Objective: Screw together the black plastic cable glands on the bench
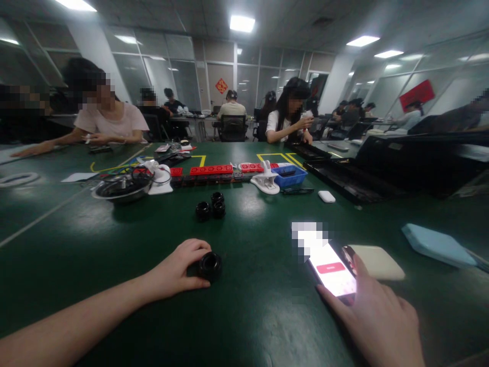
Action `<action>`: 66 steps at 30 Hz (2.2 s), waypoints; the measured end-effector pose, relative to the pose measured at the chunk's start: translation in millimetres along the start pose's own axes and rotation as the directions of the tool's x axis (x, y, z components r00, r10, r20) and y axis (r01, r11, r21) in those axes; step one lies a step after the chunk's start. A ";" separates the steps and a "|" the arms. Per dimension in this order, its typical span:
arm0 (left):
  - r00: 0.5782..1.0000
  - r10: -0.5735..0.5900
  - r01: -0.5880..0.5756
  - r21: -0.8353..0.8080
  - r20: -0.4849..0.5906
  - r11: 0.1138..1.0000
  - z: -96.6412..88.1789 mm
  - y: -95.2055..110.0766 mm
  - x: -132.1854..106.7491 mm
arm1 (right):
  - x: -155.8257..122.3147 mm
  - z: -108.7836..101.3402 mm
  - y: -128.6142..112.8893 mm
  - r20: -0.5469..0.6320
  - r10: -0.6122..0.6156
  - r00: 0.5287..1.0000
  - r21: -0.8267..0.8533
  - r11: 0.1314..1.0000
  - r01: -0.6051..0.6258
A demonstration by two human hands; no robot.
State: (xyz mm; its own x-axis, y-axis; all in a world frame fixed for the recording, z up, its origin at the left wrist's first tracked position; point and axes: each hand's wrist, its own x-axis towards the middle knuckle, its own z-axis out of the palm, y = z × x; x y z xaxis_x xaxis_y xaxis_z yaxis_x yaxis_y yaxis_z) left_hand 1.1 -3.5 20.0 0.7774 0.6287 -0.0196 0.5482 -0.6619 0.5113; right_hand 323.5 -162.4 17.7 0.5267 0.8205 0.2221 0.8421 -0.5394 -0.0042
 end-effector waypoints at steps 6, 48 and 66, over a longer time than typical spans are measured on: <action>1.000 0.001 -0.002 -0.014 -0.025 1.000 2.6 -2.3 -0.9 | 39.9 -0.3 7.8 0.072 -0.060 0.996 -0.061 0.996 0.065; 0.972 0.083 -0.068 0.073 -0.221 0.995 11.7 -6.0 0.2 | 7.9 -33.5 -185.5 -0.167 -0.913 0.373 0.430 0.273 0.861; 0.974 0.101 -0.083 0.095 -0.203 0.992 10.9 -8.4 0.0 | 13.5 -26.6 -178.5 -0.447 -0.767 0.459 0.414 0.277 0.867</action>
State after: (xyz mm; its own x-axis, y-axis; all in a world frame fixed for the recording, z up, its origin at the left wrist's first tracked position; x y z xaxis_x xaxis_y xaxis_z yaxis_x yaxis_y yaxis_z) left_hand -0.1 -2.4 6.4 0.7495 0.6288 0.2071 0.5088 -0.7473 0.4274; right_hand 177.3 -60.1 47.4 -0.4563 0.7063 0.5413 0.7384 0.6400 -0.2126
